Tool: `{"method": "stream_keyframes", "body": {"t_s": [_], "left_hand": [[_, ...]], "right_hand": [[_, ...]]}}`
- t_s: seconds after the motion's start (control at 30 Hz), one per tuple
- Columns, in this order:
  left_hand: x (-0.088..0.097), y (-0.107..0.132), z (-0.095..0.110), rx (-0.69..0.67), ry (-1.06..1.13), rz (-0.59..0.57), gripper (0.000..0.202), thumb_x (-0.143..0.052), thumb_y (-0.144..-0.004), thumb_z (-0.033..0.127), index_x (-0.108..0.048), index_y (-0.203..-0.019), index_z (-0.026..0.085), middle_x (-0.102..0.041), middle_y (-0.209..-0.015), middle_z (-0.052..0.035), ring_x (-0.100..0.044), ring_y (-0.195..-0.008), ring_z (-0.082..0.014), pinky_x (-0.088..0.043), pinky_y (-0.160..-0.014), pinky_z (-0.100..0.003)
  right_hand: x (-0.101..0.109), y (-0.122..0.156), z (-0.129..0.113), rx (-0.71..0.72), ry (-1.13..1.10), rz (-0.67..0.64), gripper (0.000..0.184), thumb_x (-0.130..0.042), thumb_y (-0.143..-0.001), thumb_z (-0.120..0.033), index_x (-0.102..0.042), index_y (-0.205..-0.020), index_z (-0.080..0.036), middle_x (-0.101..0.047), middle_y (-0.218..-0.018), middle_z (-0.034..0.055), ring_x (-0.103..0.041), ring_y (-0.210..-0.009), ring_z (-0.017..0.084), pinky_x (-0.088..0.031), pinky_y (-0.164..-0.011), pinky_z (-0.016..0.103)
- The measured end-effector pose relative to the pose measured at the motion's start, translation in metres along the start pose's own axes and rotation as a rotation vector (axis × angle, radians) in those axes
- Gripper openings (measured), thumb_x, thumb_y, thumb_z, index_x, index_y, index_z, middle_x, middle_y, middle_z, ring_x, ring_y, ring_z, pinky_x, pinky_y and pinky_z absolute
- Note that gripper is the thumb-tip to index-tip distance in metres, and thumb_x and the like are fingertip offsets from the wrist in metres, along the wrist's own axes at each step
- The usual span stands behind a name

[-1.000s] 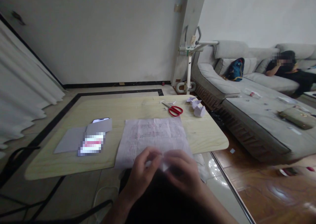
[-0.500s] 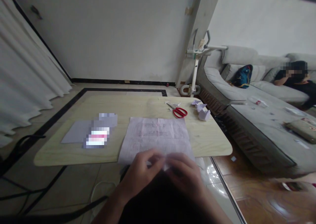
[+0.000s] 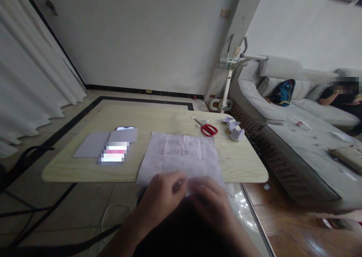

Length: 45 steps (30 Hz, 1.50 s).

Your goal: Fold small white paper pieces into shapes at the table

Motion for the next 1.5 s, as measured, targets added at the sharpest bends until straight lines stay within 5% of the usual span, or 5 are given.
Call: {"method": "stream_keyframes", "body": {"t_s": [0.77,0.97,1.2,1.5], "left_hand": [[-0.004,0.004,-0.01,0.05,0.194,0.01,0.016,-0.049,-0.086,0.023,-0.06,-0.076,0.018,-0.063,-0.067,0.0018,-0.06,-0.066,-0.0134,-0.045,-0.06,-0.023],[-0.006,0.007,-0.008,0.047,0.186,-0.002,0.017,-0.05,-0.085,0.022,-0.061,-0.074,0.018,-0.063,-0.065,0.0022,-0.058,-0.063,-0.013,-0.043,-0.058,-0.022],[-0.004,0.002,-0.018,0.142,0.441,-0.037,0.018,-0.05,-0.088,0.032,-0.061,-0.082,0.018,-0.066,-0.077,-0.0002,-0.062,-0.071,-0.0138,-0.049,-0.062,-0.022],[-0.034,0.009,-0.027,0.231,0.589,-0.191,0.036,-0.047,-0.09,0.047,-0.063,-0.077,0.018,-0.066,-0.068,-0.0017,-0.063,-0.064,-0.0148,-0.051,-0.054,-0.021]], "right_hand": [[0.001,-0.004,-0.017,0.139,0.083,0.011,0.037,-0.058,-0.075,-0.004,-0.056,-0.108,-0.021,-0.071,-0.094,0.0061,-0.059,-0.078,0.021,-0.046,-0.065,0.036],[-0.001,-0.004,-0.02,0.131,0.075,-0.008,0.027,-0.056,-0.077,-0.008,-0.058,-0.099,-0.022,-0.069,-0.085,0.0044,-0.058,-0.074,0.02,-0.046,-0.064,0.035],[0.005,-0.007,-0.02,0.145,0.046,0.038,0.029,-0.056,-0.077,-0.004,-0.058,-0.099,-0.022,-0.069,-0.085,0.0044,-0.058,-0.073,0.019,-0.047,-0.064,0.035],[0.012,-0.005,-0.023,0.15,0.061,0.108,0.029,-0.057,-0.08,-0.006,-0.06,-0.103,-0.023,-0.069,-0.086,0.005,-0.058,-0.075,0.02,-0.049,-0.064,0.036]]}}
Point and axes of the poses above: each hand's wrist, its own y-axis away from the middle knuckle, its own x-axis out of the back of the hand, z = x × y, the point moved 9 cm from there along -y, towards the middle knuckle
